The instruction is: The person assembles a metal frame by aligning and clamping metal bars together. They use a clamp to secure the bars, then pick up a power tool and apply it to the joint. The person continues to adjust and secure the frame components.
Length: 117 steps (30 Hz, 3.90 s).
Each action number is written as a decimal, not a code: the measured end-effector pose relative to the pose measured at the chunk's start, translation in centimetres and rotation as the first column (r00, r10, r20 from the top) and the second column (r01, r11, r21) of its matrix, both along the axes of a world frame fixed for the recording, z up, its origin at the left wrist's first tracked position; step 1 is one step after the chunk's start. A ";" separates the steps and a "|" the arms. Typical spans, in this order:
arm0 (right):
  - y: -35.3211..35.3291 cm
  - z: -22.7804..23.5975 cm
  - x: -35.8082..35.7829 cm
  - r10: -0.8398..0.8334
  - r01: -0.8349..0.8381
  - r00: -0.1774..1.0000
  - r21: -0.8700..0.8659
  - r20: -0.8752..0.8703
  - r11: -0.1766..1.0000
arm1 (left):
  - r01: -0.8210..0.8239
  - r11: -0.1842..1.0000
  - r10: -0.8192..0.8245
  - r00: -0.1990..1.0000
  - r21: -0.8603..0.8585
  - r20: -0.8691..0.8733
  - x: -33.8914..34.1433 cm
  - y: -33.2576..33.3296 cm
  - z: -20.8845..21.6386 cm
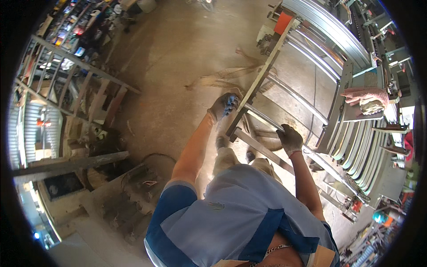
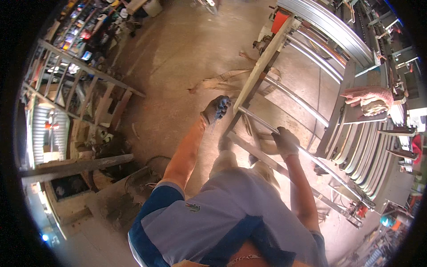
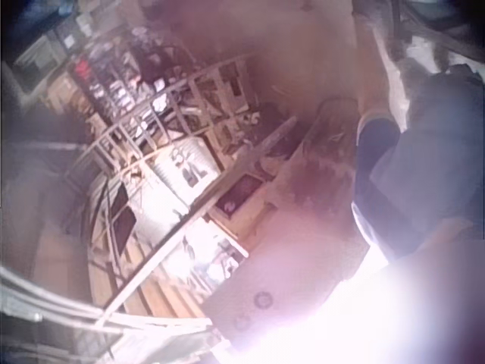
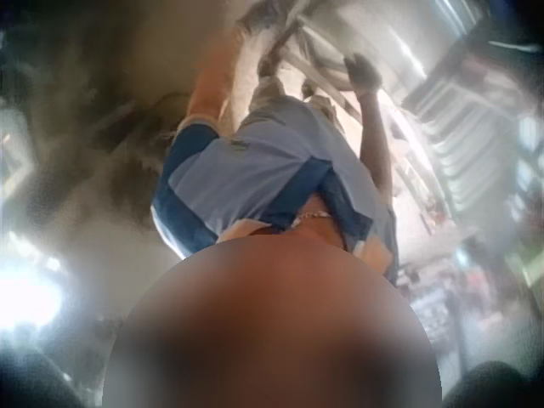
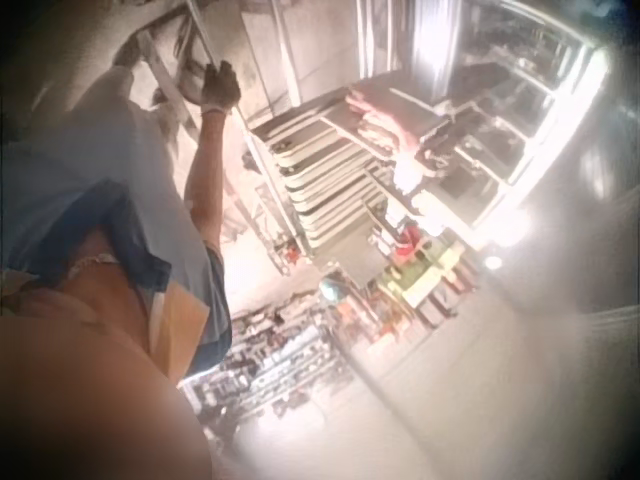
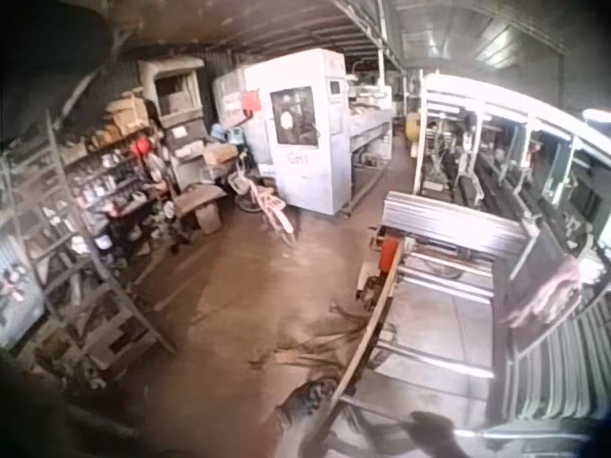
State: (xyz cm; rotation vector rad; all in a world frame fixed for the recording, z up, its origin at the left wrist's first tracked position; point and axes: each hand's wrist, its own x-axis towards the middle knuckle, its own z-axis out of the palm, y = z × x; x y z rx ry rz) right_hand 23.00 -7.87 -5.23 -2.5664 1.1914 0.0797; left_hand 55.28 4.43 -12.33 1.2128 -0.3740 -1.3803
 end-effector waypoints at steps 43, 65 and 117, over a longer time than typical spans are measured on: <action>0.3 -2.8 -0.1 -0.079 0.070 0.996 -0.156 -0.049 0.985 | 0.012 0.979 -0.017 1.000 -0.202 -0.020 -0.5 -1.1 -1.4; -0.5 -4.7 1.0 -0.234 0.233 0.944 -0.033 -0.233 0.972 | 0.337 0.940 -0.330 0.842 0.063 0.428 2.1 -2.2 -1.7; 0.5 -1.7 0.0 -0.166 0.169 0.985 -0.064 0.054 0.984 | 0.229 0.845 -0.459 0.775 0.483 0.435 2.3 -10.7 19.7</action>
